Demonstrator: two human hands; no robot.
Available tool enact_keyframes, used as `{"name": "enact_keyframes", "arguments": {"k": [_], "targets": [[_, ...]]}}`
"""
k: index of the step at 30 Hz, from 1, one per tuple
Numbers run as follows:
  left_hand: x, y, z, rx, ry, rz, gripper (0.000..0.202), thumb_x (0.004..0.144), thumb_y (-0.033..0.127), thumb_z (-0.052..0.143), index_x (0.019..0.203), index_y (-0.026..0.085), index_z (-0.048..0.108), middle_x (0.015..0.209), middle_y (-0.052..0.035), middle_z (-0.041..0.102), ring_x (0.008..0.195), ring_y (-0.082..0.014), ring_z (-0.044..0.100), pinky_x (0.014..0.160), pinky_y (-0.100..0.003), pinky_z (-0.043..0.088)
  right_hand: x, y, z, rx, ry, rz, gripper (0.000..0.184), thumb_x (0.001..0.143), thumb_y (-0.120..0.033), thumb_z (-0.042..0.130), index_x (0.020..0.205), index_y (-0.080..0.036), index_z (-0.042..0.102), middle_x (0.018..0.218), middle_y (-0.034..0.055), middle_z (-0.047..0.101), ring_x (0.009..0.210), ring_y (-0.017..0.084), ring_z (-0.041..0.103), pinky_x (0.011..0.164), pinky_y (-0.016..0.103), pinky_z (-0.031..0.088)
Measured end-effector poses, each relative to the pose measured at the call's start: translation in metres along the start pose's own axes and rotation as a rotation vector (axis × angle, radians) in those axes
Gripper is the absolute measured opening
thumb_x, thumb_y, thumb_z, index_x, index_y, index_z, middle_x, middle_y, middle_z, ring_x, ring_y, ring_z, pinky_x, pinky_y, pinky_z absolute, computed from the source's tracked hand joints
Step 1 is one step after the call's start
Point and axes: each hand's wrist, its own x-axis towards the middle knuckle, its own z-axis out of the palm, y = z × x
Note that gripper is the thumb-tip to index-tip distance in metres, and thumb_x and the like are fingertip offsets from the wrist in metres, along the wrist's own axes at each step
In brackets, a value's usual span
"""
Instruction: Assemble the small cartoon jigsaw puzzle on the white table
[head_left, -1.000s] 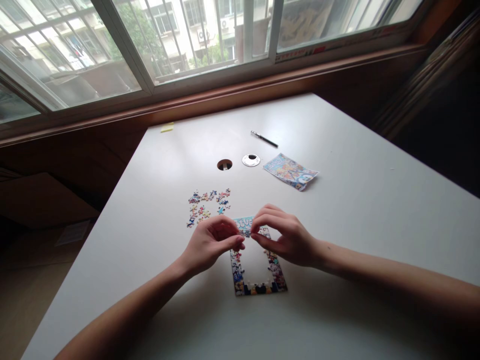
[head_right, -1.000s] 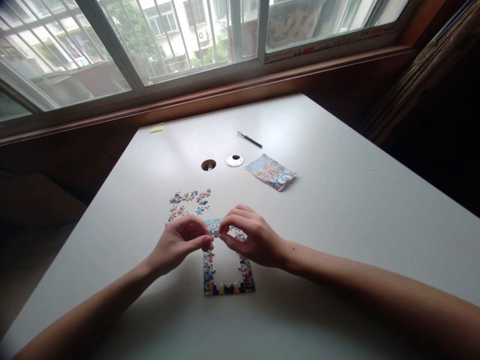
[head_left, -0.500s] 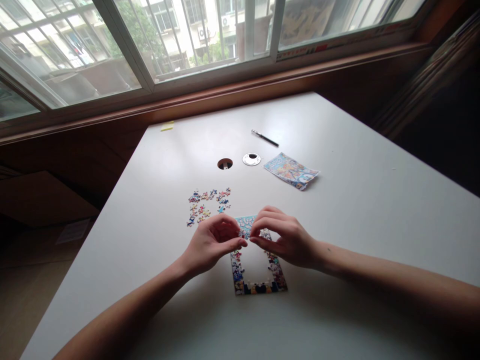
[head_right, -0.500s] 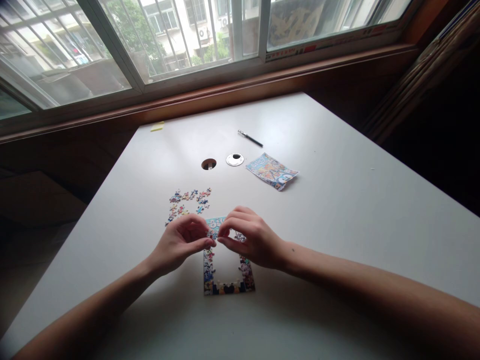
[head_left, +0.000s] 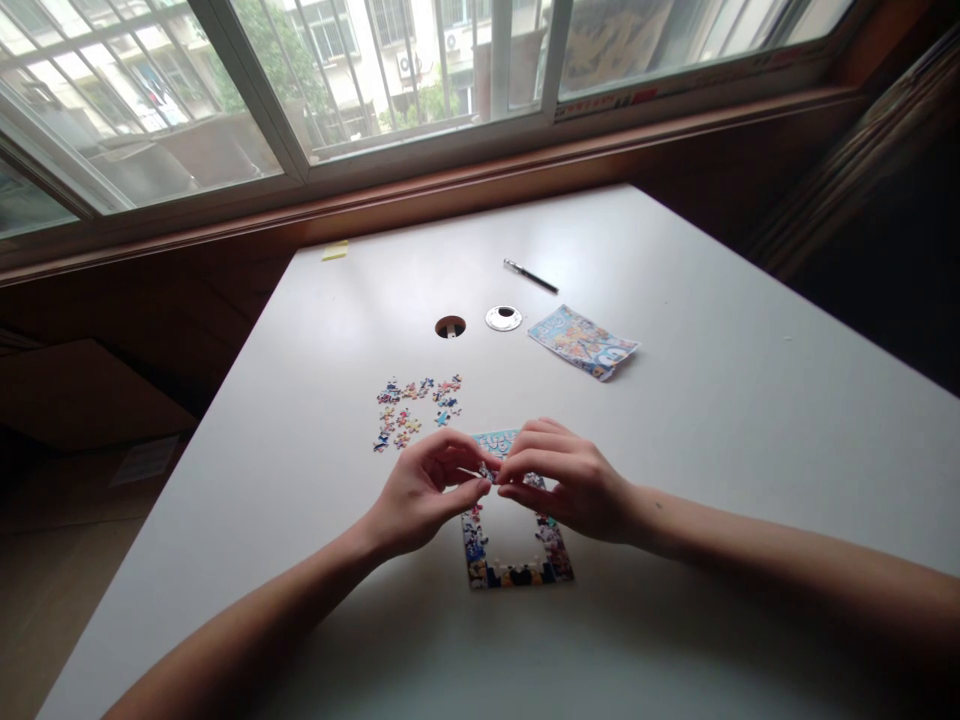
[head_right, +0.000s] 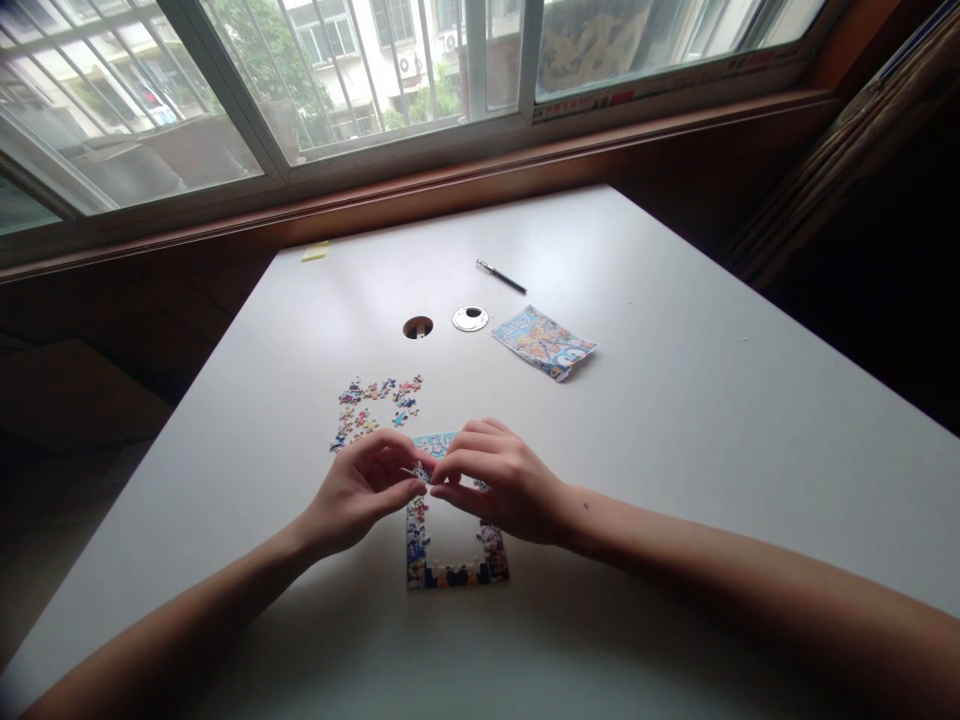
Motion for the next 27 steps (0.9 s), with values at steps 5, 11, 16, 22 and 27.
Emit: {"name": "enact_keyframes", "arguments": {"k": [5, 11, 16, 22, 27], "targets": [[0.0011, 0.0016, -0.0018, 0.0, 0.004, -0.036, 0.021, 0.083, 0.019, 0.071, 0.102, 0.013, 0.063, 0.098, -0.0101, 0.068, 0.085, -0.0174, 0.066, 0.072, -0.028, 0.054, -0.0005, -0.0014, -0.0016, 0.016, 0.072, 0.041, 0.006, 0.087, -0.015, 0.065, 0.091, -0.018, 0.063, 0.076, 0.0037, 0.064, 0.07, 0.016, 0.055, 0.069, 0.032, 0.046], [0.0031, -0.0033, -0.0075, -0.12, 0.017, -0.118, 0.029, 0.082, 0.02, 0.072, 0.109, 0.018, 0.061, 0.09, -0.0044, 0.064, 0.076, -0.0134, 0.064, 0.068, -0.025, 0.051, -0.0008, -0.0006, -0.0028, 0.02, 0.088, 0.063, 0.015, 0.087, -0.017, 0.065, 0.102, -0.02, 0.066, 0.086, 0.0063, 0.064, 0.078, 0.017, 0.059, 0.07, 0.032, 0.051], [0.0043, -0.0045, -0.0068, -0.181, 0.019, -0.155, 0.028, 0.081, 0.022, 0.074, 0.102, 0.018, 0.056, 0.084, -0.003, 0.065, 0.068, -0.0112, 0.061, 0.064, -0.024, 0.048, -0.0016, 0.0, -0.002, 0.001, 0.052, 0.059, 0.011, 0.089, -0.019, 0.064, 0.098, -0.022, 0.068, 0.083, 0.0052, 0.064, 0.077, 0.017, 0.06, 0.07, 0.032, 0.051], [0.0056, -0.0025, -0.0076, -0.172, 0.019, -0.155, 0.025, 0.082, 0.023, 0.073, 0.099, 0.017, 0.056, 0.084, -0.004, 0.067, 0.07, -0.0118, 0.062, 0.064, -0.023, 0.047, -0.0016, -0.0006, -0.0025, 0.013, 0.057, 0.066, 0.008, 0.088, -0.019, 0.066, 0.096, -0.02, 0.066, 0.083, 0.0057, 0.064, 0.076, 0.018, 0.058, 0.07, 0.033, 0.05], [0.0061, -0.0008, -0.0084, -0.149, 0.016, -0.142, 0.022, 0.083, 0.021, 0.072, 0.098, 0.016, 0.056, 0.084, -0.0042, 0.067, 0.07, -0.0114, 0.062, 0.064, -0.023, 0.047, -0.0015, 0.0, -0.0026, 0.01, 0.045, 0.068, 0.008, 0.088, -0.016, 0.065, 0.094, -0.02, 0.067, 0.082, 0.0057, 0.065, 0.076, 0.018, 0.058, 0.07, 0.033, 0.05]]}}
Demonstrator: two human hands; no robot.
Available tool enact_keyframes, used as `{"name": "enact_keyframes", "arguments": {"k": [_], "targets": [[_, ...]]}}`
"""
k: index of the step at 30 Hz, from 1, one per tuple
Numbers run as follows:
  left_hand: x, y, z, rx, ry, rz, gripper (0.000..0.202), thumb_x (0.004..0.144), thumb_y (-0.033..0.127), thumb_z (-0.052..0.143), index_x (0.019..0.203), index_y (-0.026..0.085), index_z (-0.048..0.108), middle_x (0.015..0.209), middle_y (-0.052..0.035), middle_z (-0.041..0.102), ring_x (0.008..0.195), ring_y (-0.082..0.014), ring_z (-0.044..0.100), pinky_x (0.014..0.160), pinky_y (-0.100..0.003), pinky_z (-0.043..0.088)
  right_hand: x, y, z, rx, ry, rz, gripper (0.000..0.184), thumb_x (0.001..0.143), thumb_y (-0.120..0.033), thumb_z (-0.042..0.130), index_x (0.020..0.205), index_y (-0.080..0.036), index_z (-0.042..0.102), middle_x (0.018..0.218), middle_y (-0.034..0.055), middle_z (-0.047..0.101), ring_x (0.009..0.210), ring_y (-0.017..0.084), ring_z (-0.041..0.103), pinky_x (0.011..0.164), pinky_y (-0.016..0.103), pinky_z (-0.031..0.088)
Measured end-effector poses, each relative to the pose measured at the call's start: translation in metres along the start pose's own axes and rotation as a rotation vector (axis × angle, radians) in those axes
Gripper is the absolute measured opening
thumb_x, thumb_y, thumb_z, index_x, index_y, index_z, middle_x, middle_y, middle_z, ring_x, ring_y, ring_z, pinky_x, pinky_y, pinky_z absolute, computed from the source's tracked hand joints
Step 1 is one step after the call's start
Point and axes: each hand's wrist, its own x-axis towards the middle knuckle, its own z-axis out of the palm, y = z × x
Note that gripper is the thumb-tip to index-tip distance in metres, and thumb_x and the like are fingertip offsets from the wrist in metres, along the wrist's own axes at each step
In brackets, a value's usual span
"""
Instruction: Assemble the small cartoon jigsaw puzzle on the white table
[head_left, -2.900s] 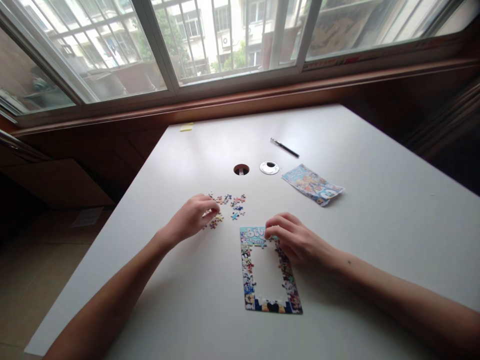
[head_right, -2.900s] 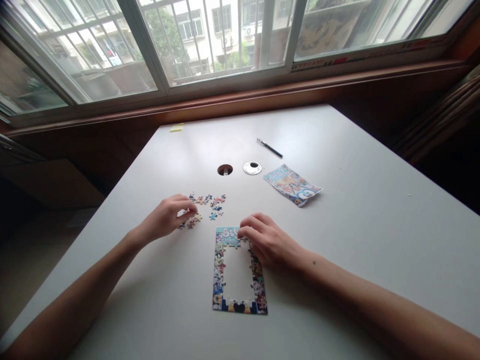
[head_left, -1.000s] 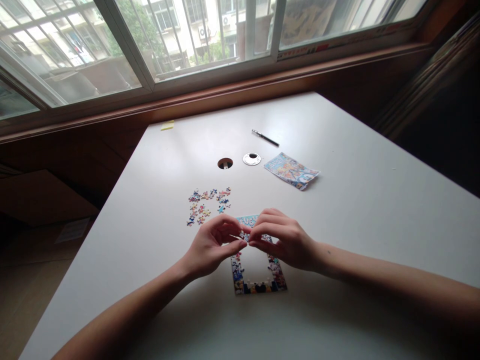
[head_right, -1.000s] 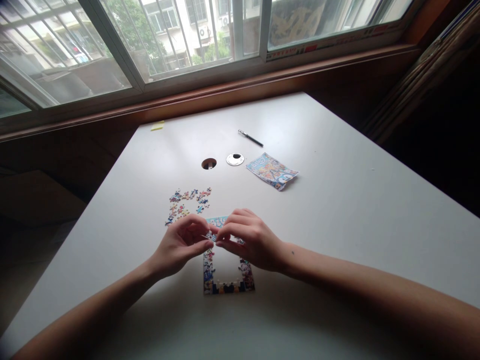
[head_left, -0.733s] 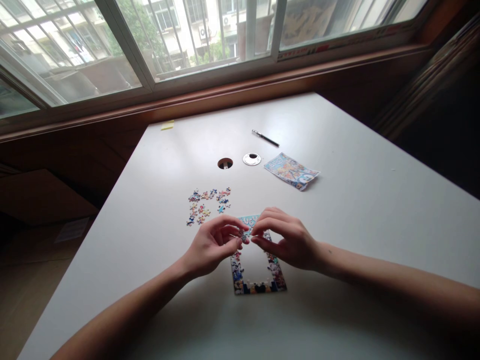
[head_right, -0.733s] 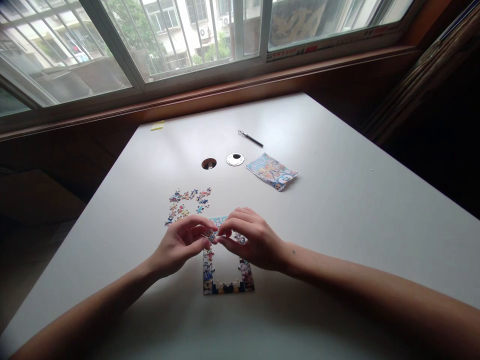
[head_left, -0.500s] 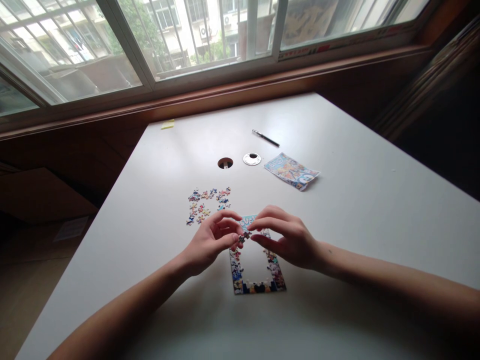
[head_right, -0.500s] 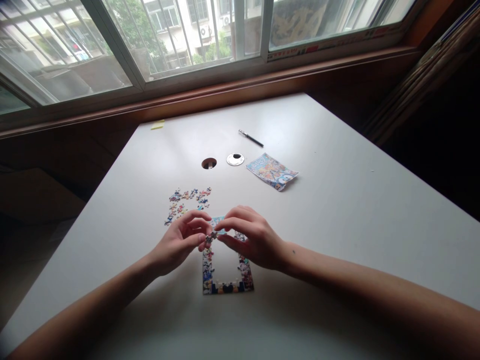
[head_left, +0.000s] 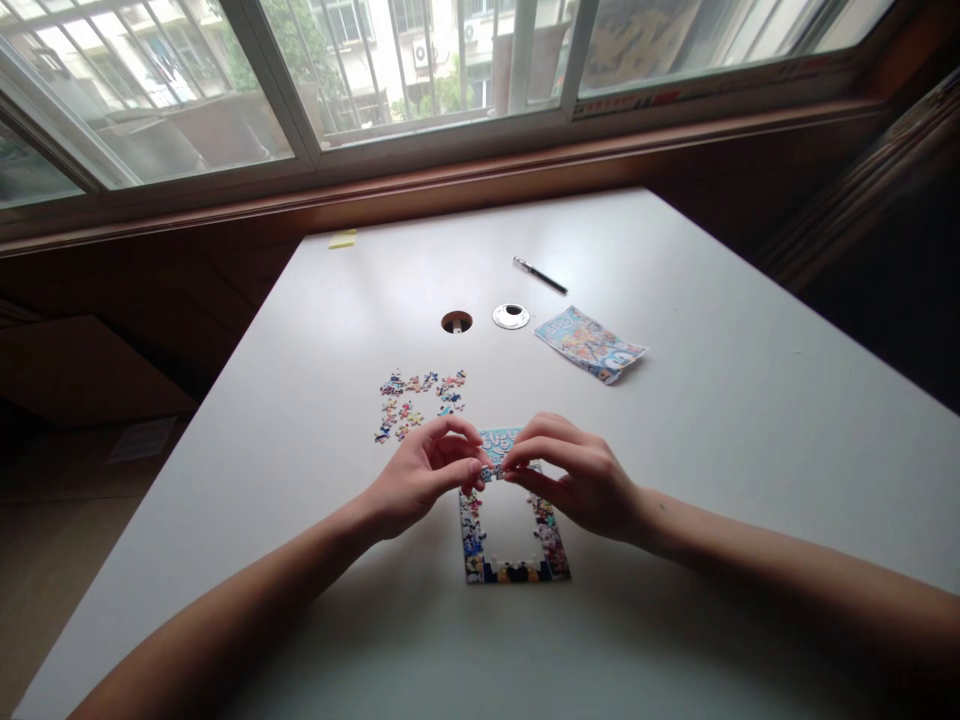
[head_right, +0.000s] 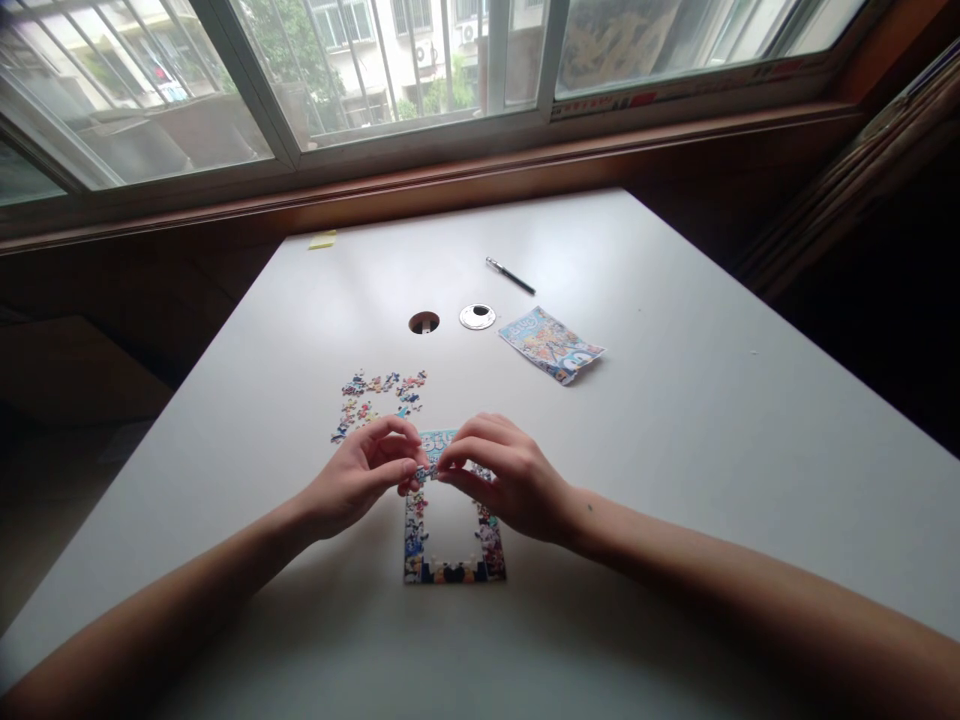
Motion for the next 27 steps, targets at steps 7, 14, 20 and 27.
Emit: {"name": "enact_keyframes", "arguments": {"k": [7, 14, 20, 27], "targets": [[0.0, 0.0, -0.001, 0.021, 0.004, 0.004, 0.021, 0.083, 0.021, 0.072, 0.097, 0.015, 0.057, 0.083, -0.0045, 0.067, 0.071, -0.0121, 0.063, 0.064, -0.023, 0.049, -0.001, 0.001, 0.001, -0.025, 0.007, -0.001, 0.007, 0.088, -0.016, 0.064, 0.093, -0.02, 0.067, 0.081, 0.0053, 0.065, 0.075, 0.018, 0.059, 0.069, 0.033, 0.05], [-0.001, 0.004, -0.001, 0.162, -0.025, 0.037, 0.018, 0.084, 0.024, 0.07, 0.096, 0.013, 0.062, 0.085, -0.0057, 0.066, 0.075, -0.015, 0.065, 0.068, -0.029, 0.054, 0.002, 0.002, -0.001, -0.034, -0.004, 0.002, 0.007, 0.086, -0.014, 0.065, 0.091, -0.019, 0.067, 0.081, 0.0055, 0.064, 0.075, 0.018, 0.058, 0.07, 0.033, 0.05], [-0.002, -0.004, -0.011, 0.815, 0.135, 0.409, 0.01, 0.086, 0.018, 0.061, 0.095, 0.018, 0.066, 0.094, -0.0083, 0.066, 0.088, -0.0192, 0.061, 0.082, -0.035, 0.051, 0.005, 0.027, -0.023, -0.042, -0.054, 0.156, 0.002, 0.083, -0.017, 0.066, 0.084, -0.017, 0.068, 0.075, 0.003, 0.062, 0.068, 0.015, 0.056, 0.064, 0.029, 0.048], [-0.001, -0.02, -0.018, 1.293, -0.104, 0.674, 0.032, 0.08, 0.018, 0.062, 0.112, 0.021, 0.065, 0.119, -0.0097, 0.064, 0.114, -0.0269, 0.053, 0.102, -0.045, 0.044, -0.004, 0.044, -0.025, 0.005, -0.196, 0.226, 0.006, 0.077, -0.015, 0.068, 0.072, -0.017, 0.066, 0.065, 0.0007, 0.058, 0.068, 0.015, 0.053, 0.064, 0.028, 0.045]]}}
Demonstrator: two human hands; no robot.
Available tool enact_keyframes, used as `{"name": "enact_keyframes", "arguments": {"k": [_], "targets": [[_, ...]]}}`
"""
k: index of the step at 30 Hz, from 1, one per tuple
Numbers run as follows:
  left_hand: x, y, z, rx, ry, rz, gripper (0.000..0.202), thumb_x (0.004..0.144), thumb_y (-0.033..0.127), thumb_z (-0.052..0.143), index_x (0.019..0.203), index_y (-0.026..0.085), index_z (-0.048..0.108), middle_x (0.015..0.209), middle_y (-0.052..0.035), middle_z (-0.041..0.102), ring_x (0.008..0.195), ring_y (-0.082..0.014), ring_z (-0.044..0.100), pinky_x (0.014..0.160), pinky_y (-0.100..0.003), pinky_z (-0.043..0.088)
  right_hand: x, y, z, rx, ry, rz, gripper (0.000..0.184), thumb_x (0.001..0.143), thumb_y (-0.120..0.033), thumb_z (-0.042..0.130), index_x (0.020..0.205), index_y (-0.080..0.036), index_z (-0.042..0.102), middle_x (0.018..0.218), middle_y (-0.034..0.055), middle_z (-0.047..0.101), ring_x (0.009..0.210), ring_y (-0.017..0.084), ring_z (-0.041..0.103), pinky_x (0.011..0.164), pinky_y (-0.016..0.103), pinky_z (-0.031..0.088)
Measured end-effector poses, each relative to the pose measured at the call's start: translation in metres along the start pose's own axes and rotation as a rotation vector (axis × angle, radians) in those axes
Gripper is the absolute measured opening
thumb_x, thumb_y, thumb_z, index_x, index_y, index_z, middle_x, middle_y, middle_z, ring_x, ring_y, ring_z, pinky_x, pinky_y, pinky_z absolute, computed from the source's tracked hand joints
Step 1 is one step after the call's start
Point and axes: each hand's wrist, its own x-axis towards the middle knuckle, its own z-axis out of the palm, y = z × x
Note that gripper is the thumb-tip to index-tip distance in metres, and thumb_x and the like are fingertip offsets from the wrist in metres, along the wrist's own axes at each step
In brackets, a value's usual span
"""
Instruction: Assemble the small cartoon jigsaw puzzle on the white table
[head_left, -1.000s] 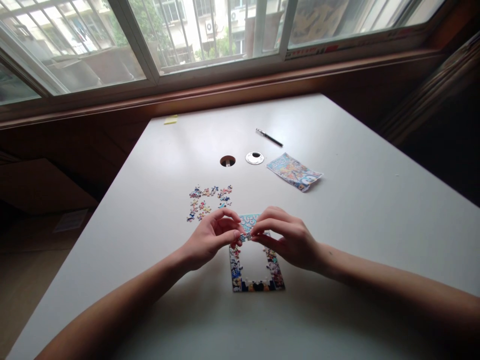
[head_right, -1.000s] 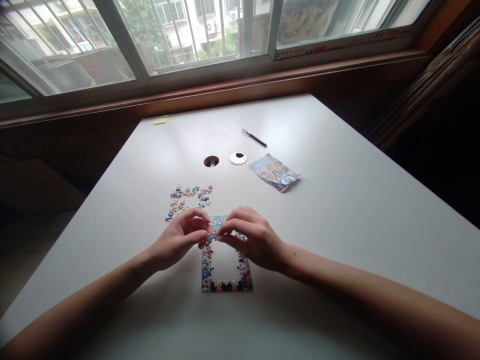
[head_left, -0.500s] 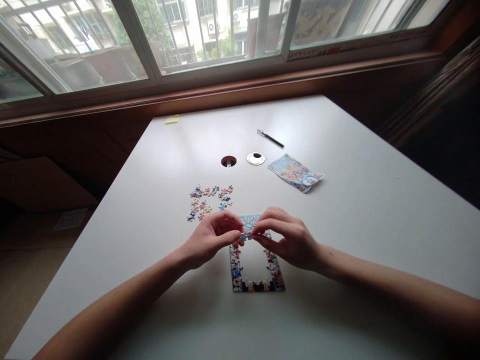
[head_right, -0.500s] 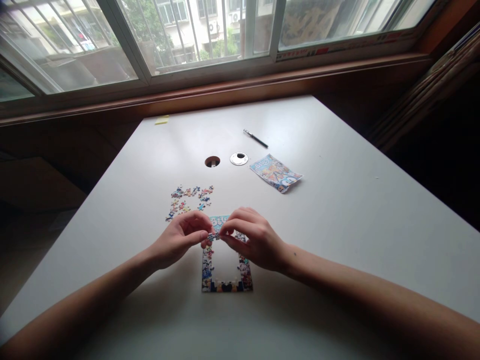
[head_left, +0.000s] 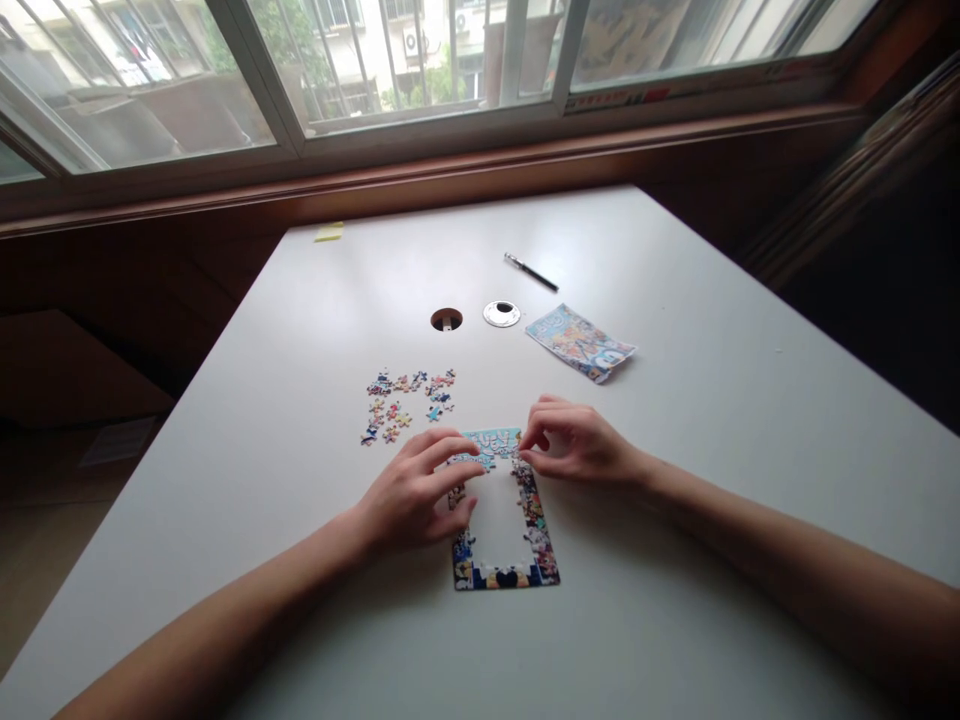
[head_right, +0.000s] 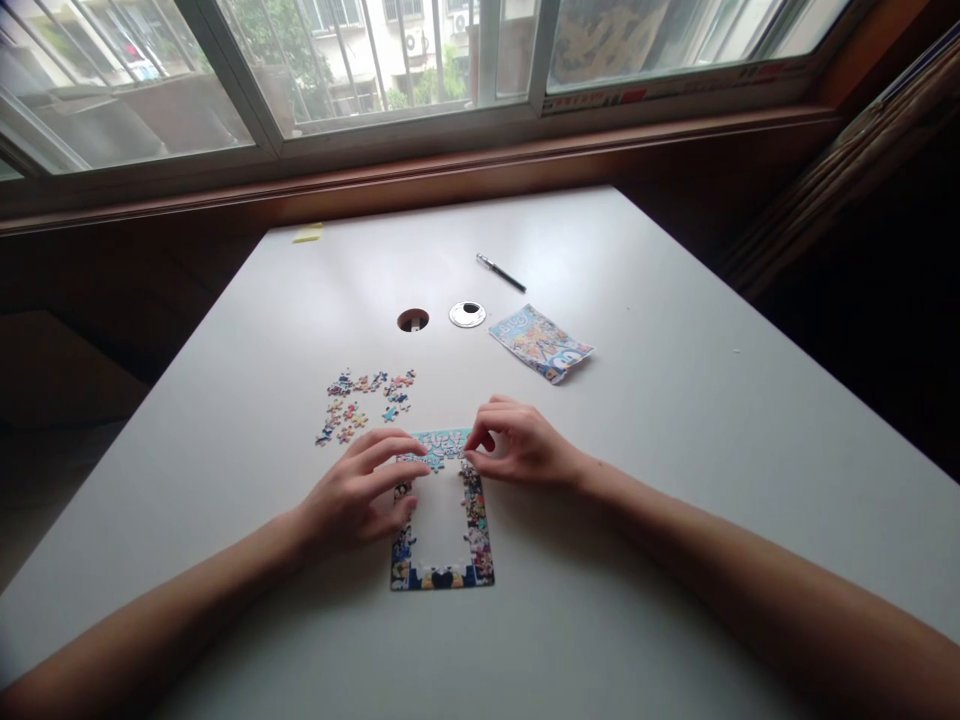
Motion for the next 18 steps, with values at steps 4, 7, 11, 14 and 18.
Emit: {"name": "enact_keyframes", "arguments": {"k": [4, 7, 11, 14, 18], "targets": [[-0.0012, 0.0011, 0.0012, 0.083, -0.061, 0.032, 0.041, 0.081, 0.021, 0.06, 0.122, 0.02, 0.06, 0.127, -0.0103, 0.06, 0.121, -0.0282, 0.051, 0.103, -0.046, 0.044, 0.0021, -0.0046, 0.0061, -0.006, -0.015, -0.002, 0.009, 0.073, -0.009, 0.066, 0.069, -0.017, 0.065, 0.061, -0.0009, 0.054, 0.064, 0.014, 0.049, 0.06, 0.026, 0.042], [-0.0016, 0.0011, 0.0012, 0.116, -0.088, 0.047, 0.045, 0.082, 0.023, 0.058, 0.126, 0.018, 0.057, 0.13, -0.0111, 0.059, 0.124, -0.0288, 0.05, 0.103, -0.046, 0.044, 0.0036, -0.0055, 0.007, -0.03, -0.027, -0.007, 0.011, 0.072, -0.006, 0.065, 0.068, -0.017, 0.064, 0.06, -0.0016, 0.052, 0.063, 0.013, 0.047, 0.06, 0.026, 0.041], [-0.0012, 0.0014, 0.0002, 0.124, -0.122, 0.042, 0.042, 0.083, 0.025, 0.057, 0.124, 0.017, 0.058, 0.128, -0.0114, 0.06, 0.123, -0.0286, 0.05, 0.103, -0.046, 0.044, 0.0043, -0.0051, 0.0065, -0.034, -0.045, -0.01, 0.012, 0.071, -0.005, 0.065, 0.069, -0.017, 0.063, 0.061, -0.0014, 0.054, 0.063, 0.013, 0.046, 0.061, 0.026, 0.041], [-0.0005, 0.0019, -0.0002, 0.121, -0.14, 0.033, 0.042, 0.083, 0.026, 0.056, 0.124, 0.017, 0.058, 0.128, -0.0115, 0.059, 0.123, -0.0286, 0.05, 0.103, -0.046, 0.044, 0.0049, -0.0055, 0.0069, -0.039, -0.052, -0.012, 0.013, 0.071, -0.005, 0.065, 0.069, -0.017, 0.063, 0.061, -0.0019, 0.054, 0.063, 0.013, 0.047, 0.063, 0.026, 0.041], [0.0002, 0.0023, -0.0002, 0.115, -0.148, 0.019, 0.042, 0.083, 0.027, 0.057, 0.124, 0.017, 0.057, 0.128, -0.0114, 0.06, 0.122, -0.0286, 0.05, 0.103, -0.045, 0.044, 0.006, -0.0061, 0.0078, -0.055, -0.057, 0.002, 0.014, 0.071, -0.004, 0.066, 0.069, -0.017, 0.062, 0.061, -0.0022, 0.055, 0.062, 0.013, 0.047, 0.064, 0.026, 0.041]]}}
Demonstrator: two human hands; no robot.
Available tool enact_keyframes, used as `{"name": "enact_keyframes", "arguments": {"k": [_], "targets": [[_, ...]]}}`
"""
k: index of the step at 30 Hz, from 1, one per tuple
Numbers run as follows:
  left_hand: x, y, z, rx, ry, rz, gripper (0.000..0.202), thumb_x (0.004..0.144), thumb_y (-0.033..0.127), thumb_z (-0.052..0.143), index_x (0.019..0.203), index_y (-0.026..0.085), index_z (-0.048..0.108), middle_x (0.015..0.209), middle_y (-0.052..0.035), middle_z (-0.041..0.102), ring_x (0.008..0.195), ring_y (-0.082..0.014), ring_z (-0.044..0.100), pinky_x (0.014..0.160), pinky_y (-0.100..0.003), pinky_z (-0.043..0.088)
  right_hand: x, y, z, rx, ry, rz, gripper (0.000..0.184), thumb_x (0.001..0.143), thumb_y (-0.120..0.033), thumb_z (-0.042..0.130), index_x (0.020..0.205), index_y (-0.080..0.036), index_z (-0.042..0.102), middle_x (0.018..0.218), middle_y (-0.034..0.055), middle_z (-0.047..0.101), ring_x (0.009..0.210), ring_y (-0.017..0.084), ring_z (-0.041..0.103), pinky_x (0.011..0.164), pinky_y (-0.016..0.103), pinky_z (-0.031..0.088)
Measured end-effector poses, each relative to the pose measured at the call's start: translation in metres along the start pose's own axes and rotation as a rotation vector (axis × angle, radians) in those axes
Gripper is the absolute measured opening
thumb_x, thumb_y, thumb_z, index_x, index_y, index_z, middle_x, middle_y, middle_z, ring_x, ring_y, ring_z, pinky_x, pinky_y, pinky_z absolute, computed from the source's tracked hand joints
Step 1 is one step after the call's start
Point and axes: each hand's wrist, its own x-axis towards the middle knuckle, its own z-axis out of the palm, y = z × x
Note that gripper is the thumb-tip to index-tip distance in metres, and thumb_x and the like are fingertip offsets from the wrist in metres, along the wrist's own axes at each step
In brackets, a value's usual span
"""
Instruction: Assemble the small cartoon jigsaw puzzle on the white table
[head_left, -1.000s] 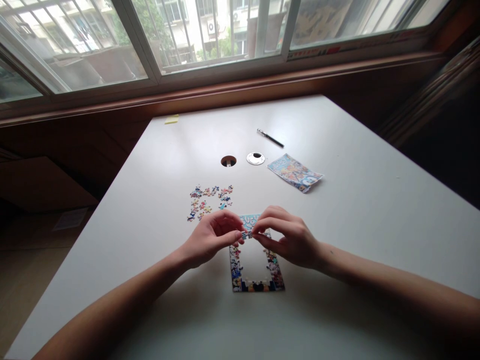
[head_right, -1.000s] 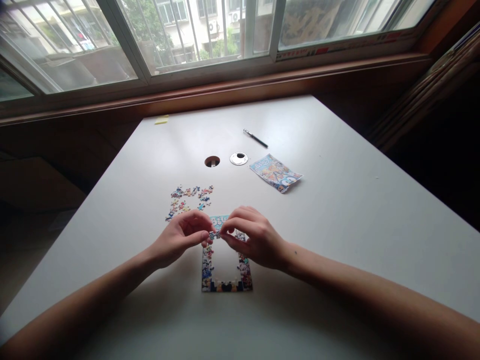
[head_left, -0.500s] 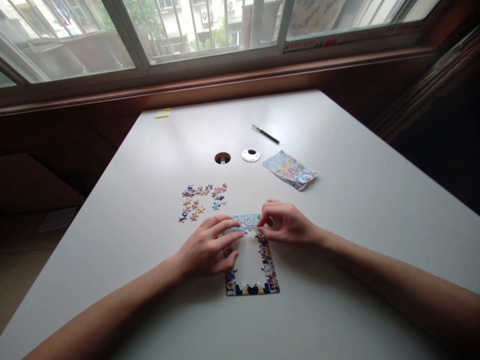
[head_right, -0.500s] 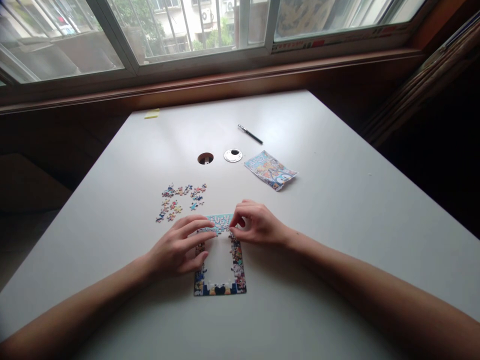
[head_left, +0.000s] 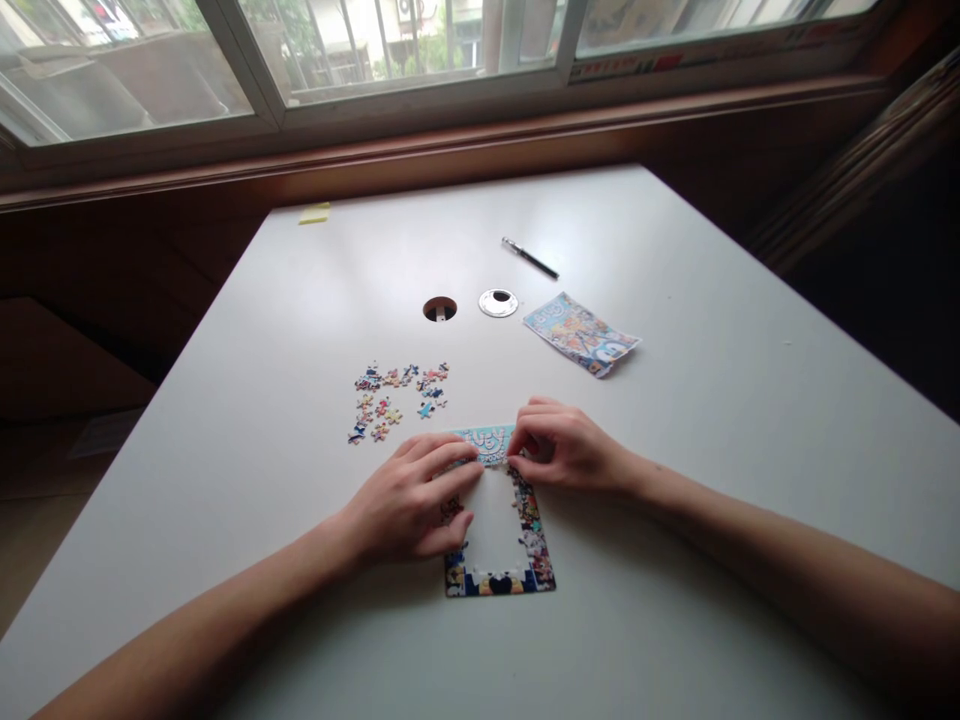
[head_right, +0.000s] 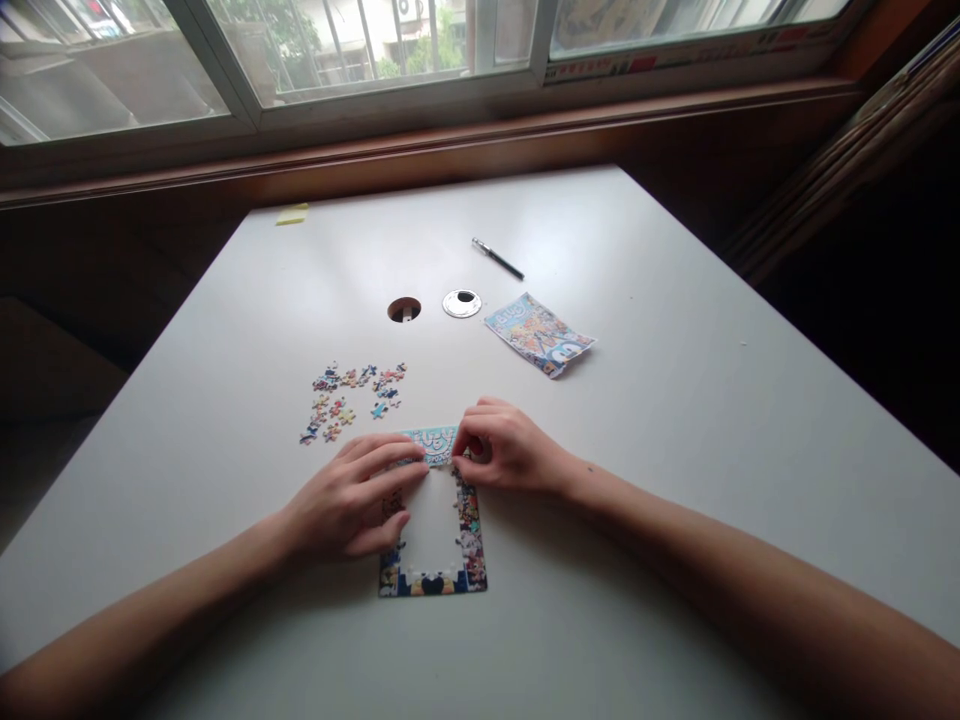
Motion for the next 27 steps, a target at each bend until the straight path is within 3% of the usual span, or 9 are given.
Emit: {"name": "enact_keyframes", "arguments": {"k": [6, 12, 21, 24, 27], "targets": [[0.0015, 0.0006, -0.0009, -0.019, -0.023, -0.017, 0.043, 0.083, 0.028, 0.056, 0.125, 0.019, 0.056, 0.129, -0.0107, 0.059, 0.123, -0.0279, 0.05, 0.104, -0.044, 0.043, 0.0009, -0.0012, -0.0004, -0.013, -0.017, 0.022, 0.013, 0.07, -0.005, 0.066, 0.069, -0.017, 0.061, 0.062, -0.0017, 0.057, 0.064, 0.013, 0.047, 0.064, 0.026, 0.041], [0.0025, -0.0013, 0.0, 0.046, -0.071, -0.003, 0.056, 0.086, 0.036, 0.055, 0.139, 0.021, 0.047, 0.133, -0.011, 0.055, 0.124, -0.0297, 0.047, 0.103, -0.046, 0.041, 0.0013, -0.0019, -0.0011, -0.007, -0.023, 0.023, 0.013, 0.072, -0.006, 0.066, 0.068, -0.017, 0.061, 0.062, -0.0012, 0.057, 0.063, 0.013, 0.048, 0.064, 0.026, 0.041], [0.0034, -0.0019, -0.0004, 0.079, -0.114, -0.002, 0.057, 0.087, 0.043, 0.055, 0.14, 0.022, 0.046, 0.134, -0.0114, 0.051, 0.124, -0.031, 0.043, 0.104, -0.047, 0.038, -0.0008, -0.001, -0.0042, 0.04, -0.03, 0.044, 0.009, 0.076, -0.009, 0.062, 0.076, -0.017, 0.065, 0.068, 0.0009, 0.058, 0.067, 0.014, 0.051, 0.064, 0.026, 0.043], [0.0039, -0.0014, -0.0013, 0.081, -0.13, -0.008, 0.058, 0.087, 0.043, 0.055, 0.14, 0.021, 0.046, 0.135, -0.0117, 0.05, 0.125, -0.0311, 0.042, 0.106, -0.047, 0.037, -0.0028, 0.001, -0.0057, 0.081, 0.04, 0.115, 0.018, 0.077, -0.006, 0.055, 0.08, -0.016, 0.069, 0.076, 0.0022, 0.059, 0.063, 0.012, 0.051, 0.058, 0.024, 0.041], [0.0044, -0.0008, -0.0021, 0.081, -0.145, -0.012, 0.059, 0.086, 0.044, 0.055, 0.14, 0.021, 0.046, 0.135, -0.012, 0.05, 0.125, -0.0316, 0.041, 0.106, -0.047, 0.037, -0.0053, 0.003, -0.0053, 0.086, 0.063, 0.086, 0.025, 0.077, -0.004, 0.052, 0.079, -0.018, 0.073, 0.078, 0.0028, 0.057, 0.063, 0.011, 0.052, 0.058, 0.025, 0.041]]}}
